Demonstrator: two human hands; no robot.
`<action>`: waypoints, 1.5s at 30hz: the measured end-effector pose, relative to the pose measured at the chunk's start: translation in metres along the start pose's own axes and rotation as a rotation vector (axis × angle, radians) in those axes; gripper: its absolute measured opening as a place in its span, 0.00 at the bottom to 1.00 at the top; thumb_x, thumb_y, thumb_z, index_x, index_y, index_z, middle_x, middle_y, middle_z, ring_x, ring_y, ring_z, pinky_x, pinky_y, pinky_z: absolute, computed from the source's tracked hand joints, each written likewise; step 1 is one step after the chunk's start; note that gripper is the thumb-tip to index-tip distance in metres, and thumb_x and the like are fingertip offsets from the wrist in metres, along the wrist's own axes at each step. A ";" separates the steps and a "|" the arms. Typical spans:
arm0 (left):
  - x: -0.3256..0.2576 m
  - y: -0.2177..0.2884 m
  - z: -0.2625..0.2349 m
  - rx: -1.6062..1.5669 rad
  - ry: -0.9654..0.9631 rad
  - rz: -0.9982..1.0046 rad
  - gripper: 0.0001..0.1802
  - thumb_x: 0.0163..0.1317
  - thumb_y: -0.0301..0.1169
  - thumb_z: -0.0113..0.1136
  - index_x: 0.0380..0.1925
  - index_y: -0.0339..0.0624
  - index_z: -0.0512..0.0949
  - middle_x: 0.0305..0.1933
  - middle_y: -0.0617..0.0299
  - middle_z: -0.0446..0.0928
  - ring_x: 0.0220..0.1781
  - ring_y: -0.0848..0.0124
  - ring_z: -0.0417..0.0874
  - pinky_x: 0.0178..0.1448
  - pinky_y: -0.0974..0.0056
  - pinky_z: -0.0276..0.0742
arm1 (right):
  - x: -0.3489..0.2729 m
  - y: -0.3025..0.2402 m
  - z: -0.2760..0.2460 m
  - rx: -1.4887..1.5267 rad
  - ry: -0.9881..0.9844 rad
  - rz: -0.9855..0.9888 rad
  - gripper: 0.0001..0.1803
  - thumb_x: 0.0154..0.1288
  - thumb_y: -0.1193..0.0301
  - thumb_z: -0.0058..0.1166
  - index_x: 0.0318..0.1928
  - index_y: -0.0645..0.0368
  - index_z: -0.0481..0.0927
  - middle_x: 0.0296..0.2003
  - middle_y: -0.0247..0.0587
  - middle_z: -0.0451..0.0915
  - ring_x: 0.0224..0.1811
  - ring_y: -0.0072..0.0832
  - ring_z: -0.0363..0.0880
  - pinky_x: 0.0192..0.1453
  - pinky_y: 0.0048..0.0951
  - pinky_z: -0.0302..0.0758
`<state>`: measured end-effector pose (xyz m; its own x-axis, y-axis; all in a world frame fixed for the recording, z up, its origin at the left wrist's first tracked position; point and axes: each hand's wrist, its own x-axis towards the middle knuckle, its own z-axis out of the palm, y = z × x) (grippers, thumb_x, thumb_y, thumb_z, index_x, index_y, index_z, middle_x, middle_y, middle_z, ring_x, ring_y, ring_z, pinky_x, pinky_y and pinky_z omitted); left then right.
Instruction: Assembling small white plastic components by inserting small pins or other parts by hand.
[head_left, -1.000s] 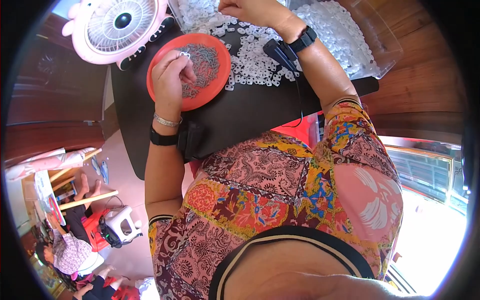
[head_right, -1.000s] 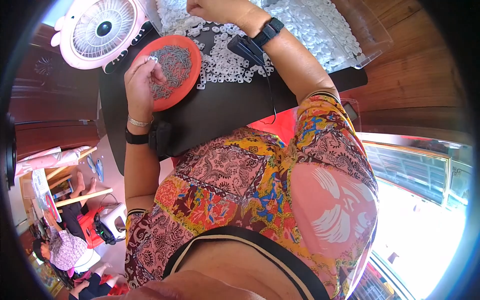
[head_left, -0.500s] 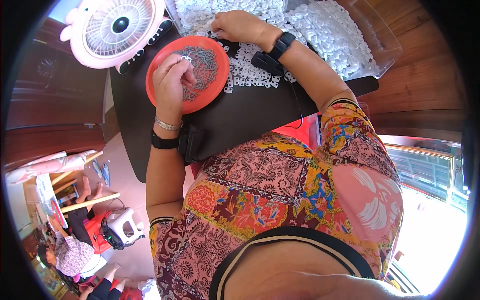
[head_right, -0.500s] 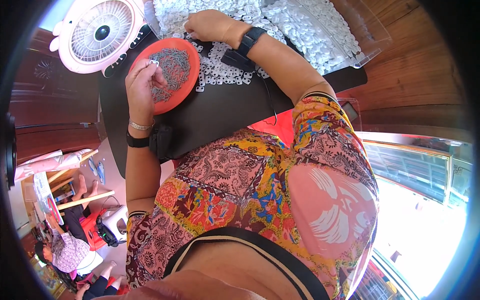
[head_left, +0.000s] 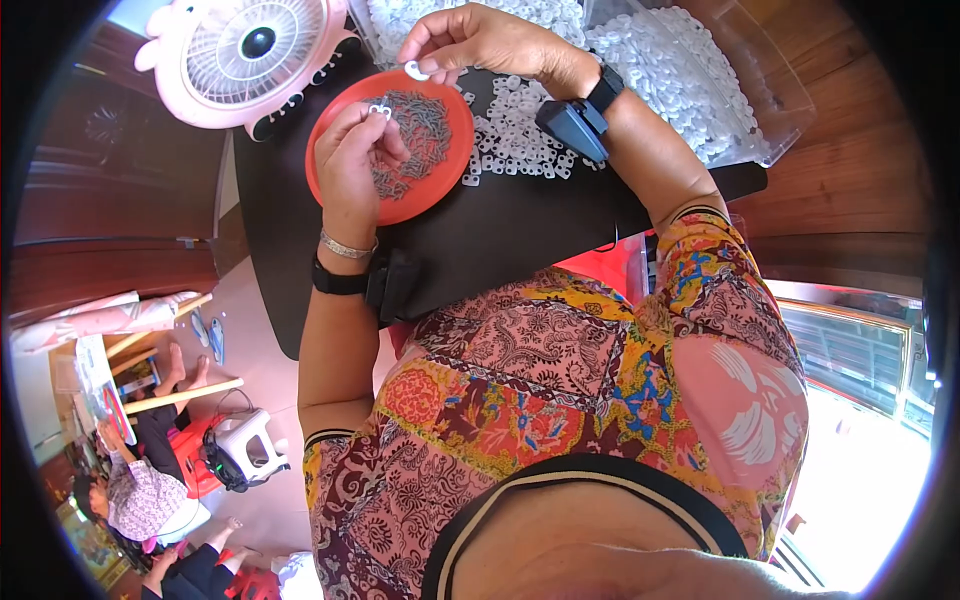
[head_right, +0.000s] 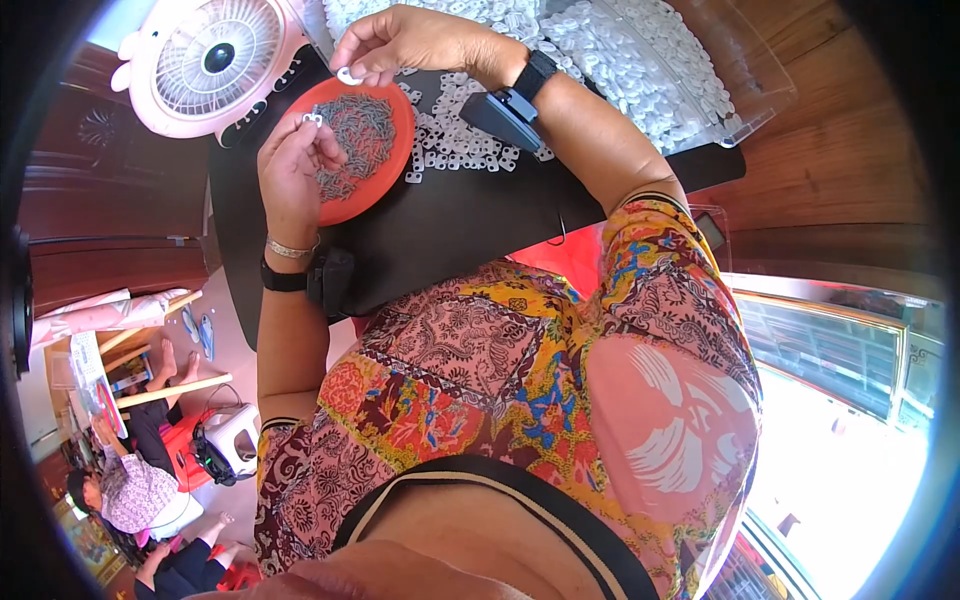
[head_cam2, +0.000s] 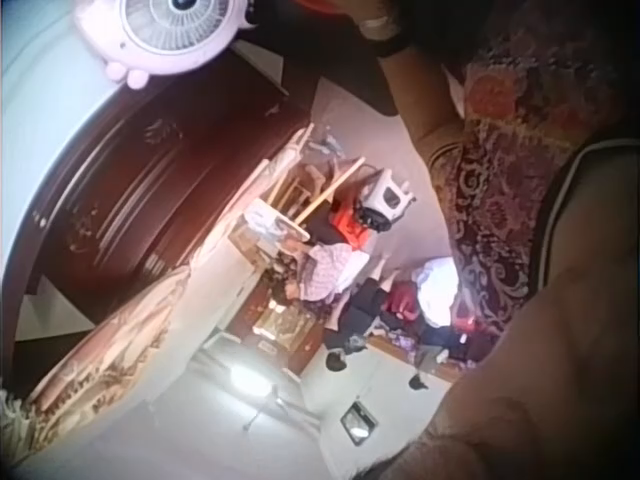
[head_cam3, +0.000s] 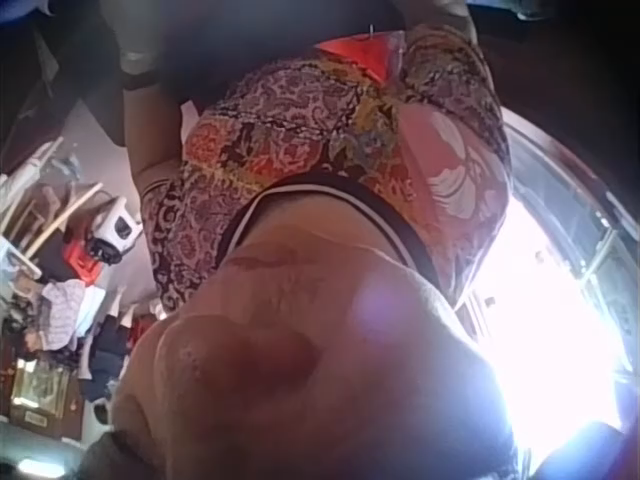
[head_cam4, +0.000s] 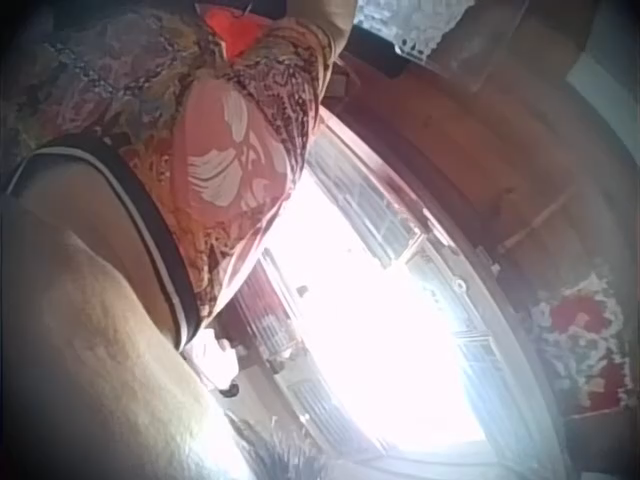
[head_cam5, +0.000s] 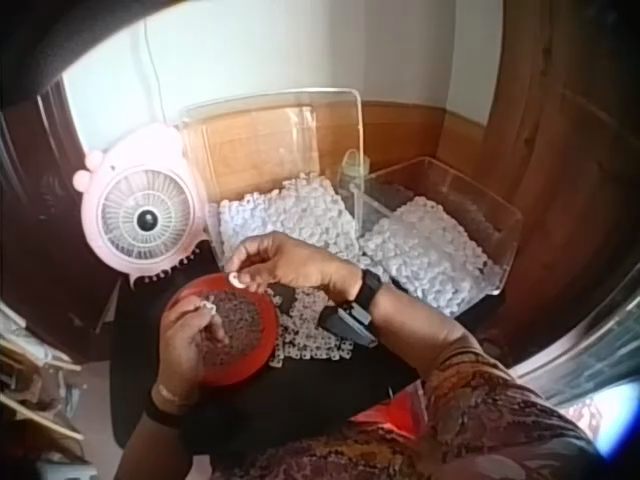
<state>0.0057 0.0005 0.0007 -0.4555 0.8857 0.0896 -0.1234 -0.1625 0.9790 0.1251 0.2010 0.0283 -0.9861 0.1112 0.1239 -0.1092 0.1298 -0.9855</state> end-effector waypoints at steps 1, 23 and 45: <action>-0.001 0.002 0.002 -0.020 -0.029 0.024 0.11 0.64 0.30 0.48 0.26 0.36 0.75 0.23 0.62 0.74 0.22 0.75 0.74 0.28 0.73 0.68 | 0.000 -0.001 0.002 0.036 -0.035 -0.002 0.10 0.66 0.73 0.55 0.46 0.60 0.78 0.36 0.29 0.80 0.34 0.15 0.76 0.40 0.19 0.75; 0.000 0.000 -0.002 -0.230 -0.137 0.108 0.12 0.66 0.31 0.43 0.32 0.34 0.74 0.31 0.52 0.80 0.29 0.69 0.79 0.35 0.69 0.71 | -0.003 -0.010 0.061 -0.129 0.194 -0.143 0.07 0.65 0.75 0.55 0.43 0.62 0.80 0.31 0.30 0.81 0.33 0.14 0.76 0.40 0.17 0.74; -0.001 -0.003 0.002 -0.121 0.029 0.086 0.11 0.65 0.31 0.47 0.31 0.35 0.75 0.27 0.58 0.78 0.26 0.74 0.77 0.32 0.72 0.69 | -0.003 -0.012 0.051 0.107 0.255 0.001 0.12 0.62 0.72 0.59 0.45 0.63 0.80 0.34 0.37 0.83 0.33 0.19 0.81 0.37 0.16 0.78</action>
<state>0.0081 0.0006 -0.0023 -0.4942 0.8535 0.1652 -0.1871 -0.2900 0.9385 0.1226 0.1488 0.0342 -0.9241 0.3574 0.1352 -0.1346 0.0267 -0.9905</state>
